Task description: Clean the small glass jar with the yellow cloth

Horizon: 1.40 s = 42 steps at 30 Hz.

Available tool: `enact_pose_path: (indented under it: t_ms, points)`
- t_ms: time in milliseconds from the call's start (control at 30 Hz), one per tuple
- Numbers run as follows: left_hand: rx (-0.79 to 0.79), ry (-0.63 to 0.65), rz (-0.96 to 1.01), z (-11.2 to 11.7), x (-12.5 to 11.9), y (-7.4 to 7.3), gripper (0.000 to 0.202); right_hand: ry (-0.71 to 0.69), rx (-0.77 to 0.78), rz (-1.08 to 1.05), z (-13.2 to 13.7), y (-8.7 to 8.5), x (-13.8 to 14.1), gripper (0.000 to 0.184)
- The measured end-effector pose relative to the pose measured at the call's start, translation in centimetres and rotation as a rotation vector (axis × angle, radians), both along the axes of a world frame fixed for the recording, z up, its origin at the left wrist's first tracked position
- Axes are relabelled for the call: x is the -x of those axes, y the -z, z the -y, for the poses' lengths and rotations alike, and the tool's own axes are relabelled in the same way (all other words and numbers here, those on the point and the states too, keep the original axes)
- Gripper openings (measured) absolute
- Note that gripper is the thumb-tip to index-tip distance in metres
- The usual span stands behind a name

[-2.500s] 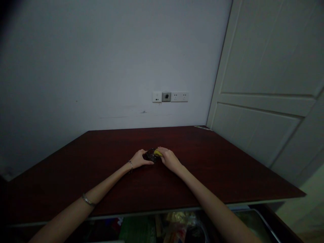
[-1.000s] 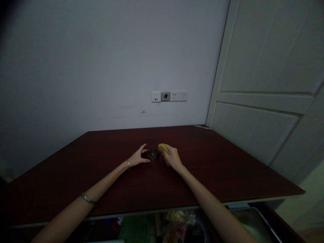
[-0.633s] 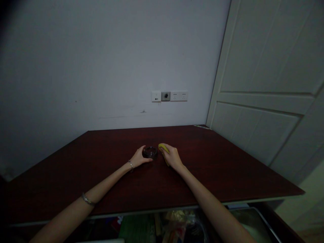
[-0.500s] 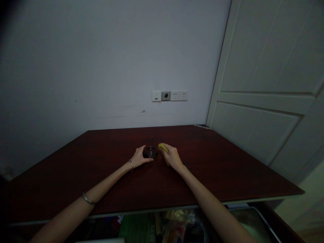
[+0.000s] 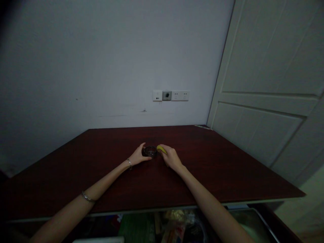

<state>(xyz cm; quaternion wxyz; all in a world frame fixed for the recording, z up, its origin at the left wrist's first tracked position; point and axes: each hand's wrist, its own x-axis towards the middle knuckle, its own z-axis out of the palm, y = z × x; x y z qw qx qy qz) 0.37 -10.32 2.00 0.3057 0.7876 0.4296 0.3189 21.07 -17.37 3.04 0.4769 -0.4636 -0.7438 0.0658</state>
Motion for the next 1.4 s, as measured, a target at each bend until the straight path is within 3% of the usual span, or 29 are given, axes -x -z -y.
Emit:
enact_pose_path:
  t_ms: [200, 400, 500, 867, 1167, 1400]
  points:
    - [-0.103, -0.071, -0.192, 0.5, -0.1, -0.3, 0.099, -0.005, -0.023, 0.057, -1.0, 1.1, 0.1, 0.033]
    - [-0.026, 0.147, -0.104, 0.2, 0.5, -0.6, 0.078, -0.106, -0.064, 0.133, -1.7, 0.8, 0.0, 0.034]
    - [0.009, 0.187, -0.045, 0.0, 0.6, -0.3, 0.071, -0.142, -0.026, 0.149, -2.2, 0.5, 0.2, 0.034]
    - [-0.059, 0.150, -0.050, 0.1, 0.3, 0.0, 0.069, -0.195, -0.052, 0.252, 0.2, 0.7, 0.7, 0.045]
    - [-0.053, 0.149, -0.062, 0.5, 0.4, -0.5, 0.064, -0.145, -0.020, 0.186, -2.6, 0.4, 0.5, 0.042]
    - [-0.057, 0.137, -0.064, 0.3, 0.2, -0.2, 0.067, -0.191, -0.013, 0.210, -0.7, -0.1, 0.8, 0.038]
